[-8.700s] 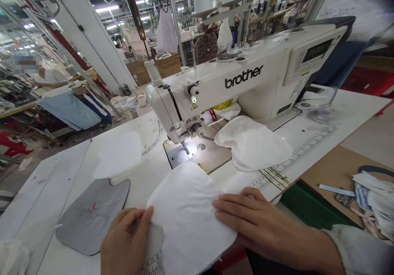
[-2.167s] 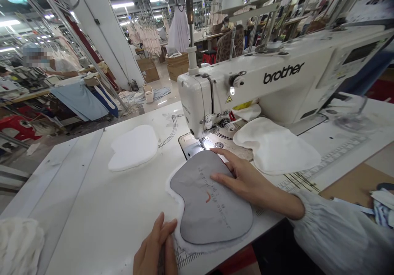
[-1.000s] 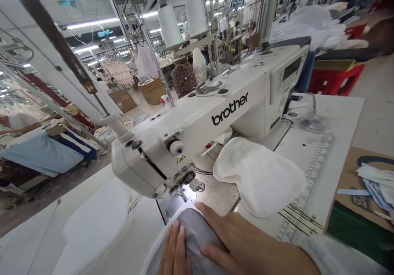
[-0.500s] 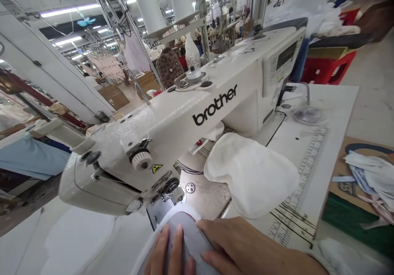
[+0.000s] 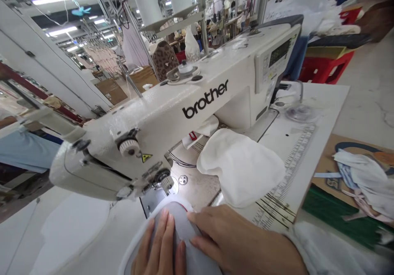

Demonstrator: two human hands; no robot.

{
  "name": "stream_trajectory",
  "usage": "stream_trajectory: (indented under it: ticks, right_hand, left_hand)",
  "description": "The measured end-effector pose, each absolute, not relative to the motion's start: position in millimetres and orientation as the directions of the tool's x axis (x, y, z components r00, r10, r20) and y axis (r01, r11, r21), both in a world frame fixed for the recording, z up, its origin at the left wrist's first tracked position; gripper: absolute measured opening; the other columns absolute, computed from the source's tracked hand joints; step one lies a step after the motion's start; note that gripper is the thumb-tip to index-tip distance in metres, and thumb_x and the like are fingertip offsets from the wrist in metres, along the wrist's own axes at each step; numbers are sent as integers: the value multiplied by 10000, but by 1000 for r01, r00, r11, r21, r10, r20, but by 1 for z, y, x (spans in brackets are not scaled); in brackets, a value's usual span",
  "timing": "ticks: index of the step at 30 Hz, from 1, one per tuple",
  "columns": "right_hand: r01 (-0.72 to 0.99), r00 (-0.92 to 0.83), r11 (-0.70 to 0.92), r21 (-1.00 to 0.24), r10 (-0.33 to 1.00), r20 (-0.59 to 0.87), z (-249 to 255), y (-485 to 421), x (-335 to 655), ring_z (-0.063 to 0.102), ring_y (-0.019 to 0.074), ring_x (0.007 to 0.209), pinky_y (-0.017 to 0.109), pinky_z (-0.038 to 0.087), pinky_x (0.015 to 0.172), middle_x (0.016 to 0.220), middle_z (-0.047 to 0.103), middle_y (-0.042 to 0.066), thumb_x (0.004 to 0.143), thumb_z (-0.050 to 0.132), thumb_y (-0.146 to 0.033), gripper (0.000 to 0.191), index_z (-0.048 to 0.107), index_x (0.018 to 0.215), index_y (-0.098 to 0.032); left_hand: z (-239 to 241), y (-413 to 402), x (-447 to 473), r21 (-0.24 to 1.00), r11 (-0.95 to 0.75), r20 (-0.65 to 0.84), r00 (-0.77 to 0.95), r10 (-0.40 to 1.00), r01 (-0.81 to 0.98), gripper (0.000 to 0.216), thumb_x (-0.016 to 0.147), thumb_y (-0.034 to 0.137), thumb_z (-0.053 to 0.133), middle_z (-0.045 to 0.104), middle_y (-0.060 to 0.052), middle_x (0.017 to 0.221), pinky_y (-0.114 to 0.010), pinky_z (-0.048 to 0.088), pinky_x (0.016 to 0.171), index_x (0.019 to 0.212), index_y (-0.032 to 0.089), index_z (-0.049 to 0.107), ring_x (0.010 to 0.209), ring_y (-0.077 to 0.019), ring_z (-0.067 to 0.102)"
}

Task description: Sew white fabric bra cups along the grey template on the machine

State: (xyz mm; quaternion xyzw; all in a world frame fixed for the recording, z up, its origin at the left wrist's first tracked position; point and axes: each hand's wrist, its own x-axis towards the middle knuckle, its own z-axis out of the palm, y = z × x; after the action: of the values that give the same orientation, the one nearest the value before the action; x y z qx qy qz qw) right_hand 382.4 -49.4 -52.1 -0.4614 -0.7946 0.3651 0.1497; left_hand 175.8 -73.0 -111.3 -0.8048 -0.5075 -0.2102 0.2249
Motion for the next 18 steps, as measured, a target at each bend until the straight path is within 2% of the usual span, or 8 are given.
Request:
stream_trajectory:
  ticks: [2, 5, 7, 10, 13, 15, 18]
  right_hand:
    - [572, -531, 363, -736, 847, 5, -57, -48, 385, 634, 200, 814, 288, 437, 706, 894, 680, 46, 926, 585, -282, 140, 614, 980, -157]
    - [472, -527, 344, -812, 848, 53, -63, -46, 388, 590, 126, 640, 228, 396, 606, 708, 643, -17, 891, 624, -263, 117, 600, 839, -161]
    - [433, -524, 330, -839, 849, 64, -64, -45, 388, 571, 103, 607, 211, 380, 589, 675, 631, -35, 867, 648, -244, 131, 583, 790, -161]
    - [462, -542, 370, -806, 837, 74, -60, -44, 389, 560, 103, 605, 216, 375, 588, 674, 624, -38, 864, 656, -248, 130, 583, 805, -158]
    - [556, -580, 472, -684, 810, 87, -57, -47, 391, 569, 136, 634, 249, 369, 569, 720, 626, -16, 906, 620, -284, 140, 596, 899, -147]
    - [621, -609, 570, -538, 783, 127, -60, -52, 391, 581, 167, 653, 282, 347, 531, 811, 641, 14, 941, 574, -294, 176, 586, 1017, -135]
    - [668, -655, 688, -283, 724, 216, -69, -62, 388, 576, 202, 663, 316, 298, 477, 921, 631, 66, 966, 495, -193, 283, 502, 1225, -81]
  left_hand:
    - [-104, -77, 172, -105, -412, 479, 409, 776, 905, 574, 906, 268, 472, 607, -102, 1324, -469, 419, 988, 1461, 204, 342, 1224, -299, 515]
    - [-93, -81, 166, -22, -445, 354, 423, 834, 895, 552, 924, 328, 468, 523, -49, 1428, -430, 442, 987, 1454, 240, 344, 1311, -261, 436]
    - [-87, -83, 164, 49, -421, 306, 388, 870, 906, 516, 936, 333, 456, 502, -12, 1449, -404, 458, 992, 1439, 274, 358, 1330, -228, 416]
    - [-81, -85, 167, 100, -382, 276, 343, 898, 919, 495, 944, 342, 445, 498, 10, 1451, -397, 470, 982, 1431, 304, 359, 1335, -214, 408]
    - [-78, -87, 175, 57, -404, 299, 370, 880, 913, 559, 926, 391, 476, 471, -43, 1470, -451, 450, 989, 1449, 253, 338, 1334, -262, 395]
    - [-78, -88, 181, 4, -430, 323, 406, 855, 903, 562, 915, 408, 488, 448, -77, 1479, -489, 432, 984, 1436, 233, 371, 1317, -303, 399]
    - [-80, -90, 189, -70, -450, 346, 445, 826, 890, 506, 920, 382, 471, 431, -101, 1484, -507, 405, 975, 1403, 239, 433, 1300, -344, 405]
